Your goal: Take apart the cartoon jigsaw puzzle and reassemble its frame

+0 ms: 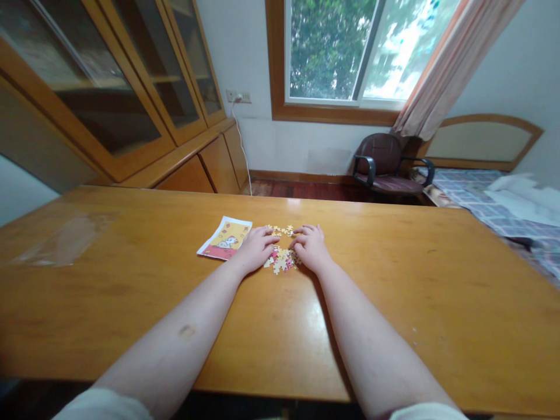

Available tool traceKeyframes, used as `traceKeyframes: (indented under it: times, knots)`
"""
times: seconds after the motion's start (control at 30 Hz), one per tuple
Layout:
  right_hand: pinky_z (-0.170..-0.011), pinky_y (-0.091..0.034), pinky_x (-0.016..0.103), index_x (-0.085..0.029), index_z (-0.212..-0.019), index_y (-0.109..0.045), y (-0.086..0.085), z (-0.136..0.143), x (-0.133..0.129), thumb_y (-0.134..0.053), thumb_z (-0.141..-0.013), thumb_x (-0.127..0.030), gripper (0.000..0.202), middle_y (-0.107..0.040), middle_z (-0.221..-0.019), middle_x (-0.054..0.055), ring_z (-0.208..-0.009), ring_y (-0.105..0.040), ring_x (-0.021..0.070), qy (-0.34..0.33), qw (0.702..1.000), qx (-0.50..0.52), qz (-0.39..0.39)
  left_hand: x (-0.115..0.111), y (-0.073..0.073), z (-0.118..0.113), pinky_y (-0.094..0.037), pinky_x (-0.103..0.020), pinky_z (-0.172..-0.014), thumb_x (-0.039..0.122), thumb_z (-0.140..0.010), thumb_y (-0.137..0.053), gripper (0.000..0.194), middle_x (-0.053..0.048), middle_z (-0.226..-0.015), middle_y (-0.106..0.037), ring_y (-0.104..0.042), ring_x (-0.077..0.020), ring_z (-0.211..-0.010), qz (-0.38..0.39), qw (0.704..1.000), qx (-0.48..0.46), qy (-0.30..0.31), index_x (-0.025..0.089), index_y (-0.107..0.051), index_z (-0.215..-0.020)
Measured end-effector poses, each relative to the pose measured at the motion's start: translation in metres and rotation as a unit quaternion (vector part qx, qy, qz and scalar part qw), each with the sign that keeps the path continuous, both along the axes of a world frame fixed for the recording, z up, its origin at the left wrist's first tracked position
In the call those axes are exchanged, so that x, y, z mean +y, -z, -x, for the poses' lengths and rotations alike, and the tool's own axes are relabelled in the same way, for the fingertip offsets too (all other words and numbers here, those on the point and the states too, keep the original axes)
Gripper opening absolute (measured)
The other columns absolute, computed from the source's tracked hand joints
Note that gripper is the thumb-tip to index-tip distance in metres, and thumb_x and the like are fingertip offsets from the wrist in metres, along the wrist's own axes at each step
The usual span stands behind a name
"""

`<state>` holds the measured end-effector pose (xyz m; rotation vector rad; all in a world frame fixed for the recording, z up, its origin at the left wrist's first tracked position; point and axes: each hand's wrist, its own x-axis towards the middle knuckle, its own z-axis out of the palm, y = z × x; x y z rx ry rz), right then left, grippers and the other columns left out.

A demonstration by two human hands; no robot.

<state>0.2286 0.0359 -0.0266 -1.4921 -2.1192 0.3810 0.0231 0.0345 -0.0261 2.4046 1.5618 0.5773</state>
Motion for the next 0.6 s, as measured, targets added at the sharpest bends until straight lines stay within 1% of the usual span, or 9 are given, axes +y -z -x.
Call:
traceKeyframes:
  times: [0.07,0.17,0.27,0.33,0.4,0.5,0.57,0.6]
  knots:
    - [-0.112,-0.013,0.053,-0.029,-0.073,-0.076,0.0,0.0,0.0,-0.049,-0.077,-0.016,0.03,-0.066,-0.115,-0.001,-0.124,-0.042,0.0248,0.001,1.0,-0.012,0.014,0.0,0.0,0.0,-0.033,-0.043,-0.11,0.022,-0.086,-0.049,0.033,-0.006,-0.129,-0.058,-0.045,-0.0247,-0.123,-0.001,1.0,-0.003,0.0,0.026,-0.071,-0.111]
    - [-0.112,-0.013,0.054,-0.029,-0.084,-0.077,0.001,0.001,0.0,-0.048,-0.08,-0.019,0.031,-0.065,-0.118,0.001,-0.124,-0.042,0.0258,0.038,0.999,-0.025,0.024,0.0,-0.002,-0.001,-0.033,-0.042,-0.11,0.021,-0.086,-0.048,0.033,-0.006,-0.129,-0.058,-0.045,-0.0244,-0.123,0.002,1.0,-0.005,0.004,0.025,-0.071,-0.109]
    - [-0.111,-0.014,0.055,-0.029,-0.095,-0.076,0.002,0.001,0.001,-0.047,-0.083,-0.022,0.031,-0.064,-0.12,0.003,-0.123,-0.043,0.0262,0.073,0.997,-0.03,0.016,-0.001,-0.005,-0.002,-0.034,-0.041,-0.109,0.019,-0.085,-0.047,0.033,-0.006,-0.127,-0.06,-0.047,-0.0239,-0.122,0.0,1.0,-0.012,0.004,0.023,-0.072,-0.105]
    - [-0.111,-0.015,0.054,-0.029,-0.094,-0.075,0.003,0.001,0.002,-0.047,-0.083,-0.021,0.031,-0.064,-0.121,0.002,-0.123,-0.042,0.026,0.081,0.996,-0.031,0.014,-0.001,-0.007,-0.002,-0.036,-0.039,-0.108,0.017,-0.083,-0.047,0.033,-0.006,-0.123,-0.062,-0.049,-0.0232,-0.119,-0.006,1.0,-0.02,-0.008,0.022,-0.073,-0.101]
    - [-0.112,-0.014,0.054,-0.028,-0.09,-0.076,0.003,0.001,0.002,-0.047,-0.083,-0.02,0.03,-0.064,-0.121,0.002,-0.124,-0.042,0.0263,0.088,0.995,-0.034,0.016,0.0,-0.009,0.0,-0.038,-0.039,-0.106,0.014,-0.082,-0.047,0.032,-0.005,-0.118,-0.065,-0.052,-0.0229,-0.115,-0.013,0.999,-0.03,-0.035,0.022,-0.074,-0.096]
    - [-0.111,-0.012,0.056,-0.027,-0.087,-0.076,0.004,0.0,0.002,-0.048,-0.082,-0.019,0.029,-0.065,-0.12,0.003,-0.124,-0.041,0.0277,0.123,0.992,-0.034,0.016,0.002,-0.011,0.003,-0.041,-0.039,-0.102,0.01,-0.078,-0.046,0.032,-0.004,-0.108,-0.068,-0.056,-0.0223,-0.108,-0.02,0.996,-0.047,-0.079,0.023,-0.074,-0.087]
    - [-0.111,-0.012,0.057,-0.026,-0.088,-0.075,0.006,-0.001,0.003,-0.048,-0.081,-0.019,0.029,-0.064,-0.12,0.004,-0.123,-0.041,0.0283,0.14,0.99,-0.025,0.007,0.003,-0.012,0.004,-0.042,-0.038,-0.099,0.006,-0.075,-0.046,0.033,-0.003,-0.104,-0.07,-0.057,-0.0216,-0.105,-0.017,0.995,-0.048,-0.089,0.023,-0.074,-0.08]
    - [-0.111,-0.012,0.057,-0.025,-0.089,-0.075,0.007,-0.001,0.003,-0.049,-0.081,-0.019,0.028,-0.064,-0.119,0.004,-0.123,-0.042,0.0283,0.136,0.991,-0.018,-0.001,0.003,-0.012,0.004,-0.042,-0.037,-0.099,0.005,-0.074,-0.046,0.033,-0.003,-0.104,-0.07,-0.057,-0.0214,-0.105,-0.015,0.995,-0.045,-0.087,0.023,-0.074,-0.076]
